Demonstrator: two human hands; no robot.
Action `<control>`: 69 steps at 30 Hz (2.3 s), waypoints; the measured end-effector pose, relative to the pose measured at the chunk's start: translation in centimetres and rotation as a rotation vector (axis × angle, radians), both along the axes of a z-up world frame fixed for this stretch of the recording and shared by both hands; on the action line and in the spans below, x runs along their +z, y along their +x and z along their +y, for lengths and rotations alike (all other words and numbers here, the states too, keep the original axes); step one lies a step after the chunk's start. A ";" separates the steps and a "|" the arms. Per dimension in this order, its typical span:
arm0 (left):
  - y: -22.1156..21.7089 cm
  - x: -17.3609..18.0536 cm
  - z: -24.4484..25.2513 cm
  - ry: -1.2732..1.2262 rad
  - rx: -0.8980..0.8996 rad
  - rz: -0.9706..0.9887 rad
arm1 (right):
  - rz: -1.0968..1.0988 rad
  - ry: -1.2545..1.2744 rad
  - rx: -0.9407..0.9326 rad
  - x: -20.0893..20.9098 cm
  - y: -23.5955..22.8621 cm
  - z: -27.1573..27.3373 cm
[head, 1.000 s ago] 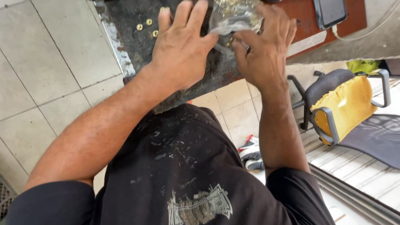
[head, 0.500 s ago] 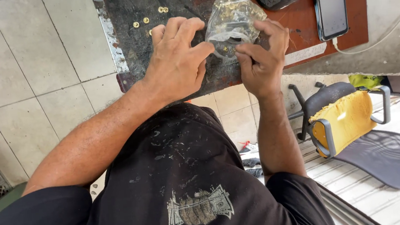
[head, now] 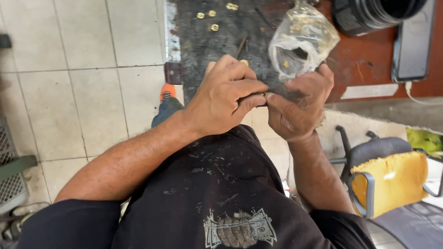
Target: The person opens a plastic bag containing small brass buttons and pours them onto a dark work surface. They then pick up the buttons one by one, arranging them into neat rows on the surface. Finally, the person gathers the sorted buttons and places them back into the plastic bag.
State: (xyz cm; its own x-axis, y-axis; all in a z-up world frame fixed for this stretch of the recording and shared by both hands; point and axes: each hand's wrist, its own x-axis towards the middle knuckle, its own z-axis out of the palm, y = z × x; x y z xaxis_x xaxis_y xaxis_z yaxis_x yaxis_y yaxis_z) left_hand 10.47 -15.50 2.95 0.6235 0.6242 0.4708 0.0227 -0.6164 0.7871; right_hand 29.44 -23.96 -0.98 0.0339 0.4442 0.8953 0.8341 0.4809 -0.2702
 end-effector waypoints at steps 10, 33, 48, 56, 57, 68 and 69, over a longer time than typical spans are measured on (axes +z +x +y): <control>-5.8 0.4 0.7 -0.023 0.086 0.149 | 0.029 -0.097 0.155 1.0 -5.3 2.1; -7.1 -2.0 13.5 0.344 0.032 0.277 | -0.044 -0.391 -0.519 5.7 -7.7 -1.0; -8.5 -1.1 13.5 0.311 -0.082 0.188 | -0.125 -0.963 -0.688 5.3 -1.4 0.5; -7.9 -0.4 12.5 0.300 -0.023 0.209 | -0.148 -0.834 -0.650 4.9 -0.7 0.5; -7.9 -0.4 12.3 0.292 -0.020 0.209 | -0.124 -0.831 -0.654 4.6 -0.6 0.3; -3.4 1.8 8.8 0.346 -0.042 0.276 | 0.081 -0.760 -0.417 4.2 1.6 -0.8; -2.7 1.9 8.5 0.359 -0.057 0.278 | 0.011 -0.730 -0.407 4.1 1.8 -0.7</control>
